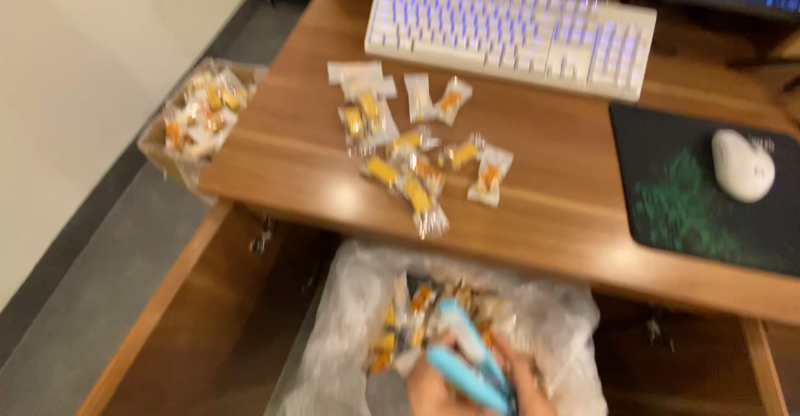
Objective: Sealing small plastic bags of snacks using a handheld heat sealer and organizing them in a drawer.
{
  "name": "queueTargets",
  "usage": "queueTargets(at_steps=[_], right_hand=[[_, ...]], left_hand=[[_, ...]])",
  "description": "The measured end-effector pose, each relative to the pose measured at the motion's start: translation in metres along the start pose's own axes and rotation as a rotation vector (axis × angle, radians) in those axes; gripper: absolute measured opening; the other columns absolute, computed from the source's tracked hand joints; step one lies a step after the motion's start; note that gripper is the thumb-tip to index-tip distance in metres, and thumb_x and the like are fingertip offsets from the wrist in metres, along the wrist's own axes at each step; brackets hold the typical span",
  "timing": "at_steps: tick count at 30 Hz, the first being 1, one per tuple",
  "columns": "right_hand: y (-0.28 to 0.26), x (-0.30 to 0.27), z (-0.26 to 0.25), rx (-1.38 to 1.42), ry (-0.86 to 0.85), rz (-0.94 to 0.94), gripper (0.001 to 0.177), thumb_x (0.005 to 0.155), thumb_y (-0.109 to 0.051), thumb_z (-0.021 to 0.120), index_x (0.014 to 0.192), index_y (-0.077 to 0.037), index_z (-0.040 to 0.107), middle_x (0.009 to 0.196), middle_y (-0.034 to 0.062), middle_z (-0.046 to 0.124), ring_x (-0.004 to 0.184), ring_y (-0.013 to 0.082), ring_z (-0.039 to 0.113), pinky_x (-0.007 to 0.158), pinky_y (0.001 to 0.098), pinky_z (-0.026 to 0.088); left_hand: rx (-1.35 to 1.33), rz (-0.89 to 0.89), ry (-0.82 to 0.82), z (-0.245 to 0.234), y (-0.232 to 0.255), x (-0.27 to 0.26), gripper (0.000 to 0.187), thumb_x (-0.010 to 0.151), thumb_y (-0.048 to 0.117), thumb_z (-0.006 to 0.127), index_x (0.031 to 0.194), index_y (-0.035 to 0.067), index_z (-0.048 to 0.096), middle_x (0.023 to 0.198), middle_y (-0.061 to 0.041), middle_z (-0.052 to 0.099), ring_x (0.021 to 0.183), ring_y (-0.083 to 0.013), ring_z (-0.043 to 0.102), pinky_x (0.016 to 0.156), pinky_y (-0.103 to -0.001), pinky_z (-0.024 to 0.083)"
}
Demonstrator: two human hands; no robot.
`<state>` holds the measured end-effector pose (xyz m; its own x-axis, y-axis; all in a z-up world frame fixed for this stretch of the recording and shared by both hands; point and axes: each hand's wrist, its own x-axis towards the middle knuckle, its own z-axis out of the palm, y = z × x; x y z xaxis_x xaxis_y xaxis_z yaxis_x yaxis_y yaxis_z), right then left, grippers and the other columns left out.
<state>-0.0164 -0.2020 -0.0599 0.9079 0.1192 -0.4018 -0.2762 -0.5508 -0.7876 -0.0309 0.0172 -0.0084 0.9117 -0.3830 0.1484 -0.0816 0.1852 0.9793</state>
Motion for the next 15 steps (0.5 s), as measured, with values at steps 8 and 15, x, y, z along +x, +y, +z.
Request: queueTargets(at_steps=[8,15], right_hand=[[-0.058,-0.039,-0.004,0.568,0.257,-0.284,0.074,0.054,0.005,0.048,0.127,0.004,0.059,0.054,0.0071,0.047,0.039,0.0181,0.050,0.039,0.0282,0.048],[-0.054,-0.036,-0.002,0.546,0.287,-0.431,0.059,0.062,-0.002,0.046,0.120,0.010,0.053,0.050,0.0045,0.039,0.036,0.0123,0.038,0.036,0.0225,0.042]], left_hand=[[0.693,0.335,0.148,-0.061,-0.012,0.015,0.047,0.079,0.035,0.083,0.054,0.016,0.048,0.050,0.001,0.045,0.045,-0.0135,0.043,0.047,-0.032,0.039],[1.087,0.130,0.133,-0.069,-0.035,0.007,0.054,0.083,0.003,0.051,0.137,0.011,0.048,0.123,-0.013,0.057,0.107,-0.0308,0.053,0.091,-0.044,0.042]])
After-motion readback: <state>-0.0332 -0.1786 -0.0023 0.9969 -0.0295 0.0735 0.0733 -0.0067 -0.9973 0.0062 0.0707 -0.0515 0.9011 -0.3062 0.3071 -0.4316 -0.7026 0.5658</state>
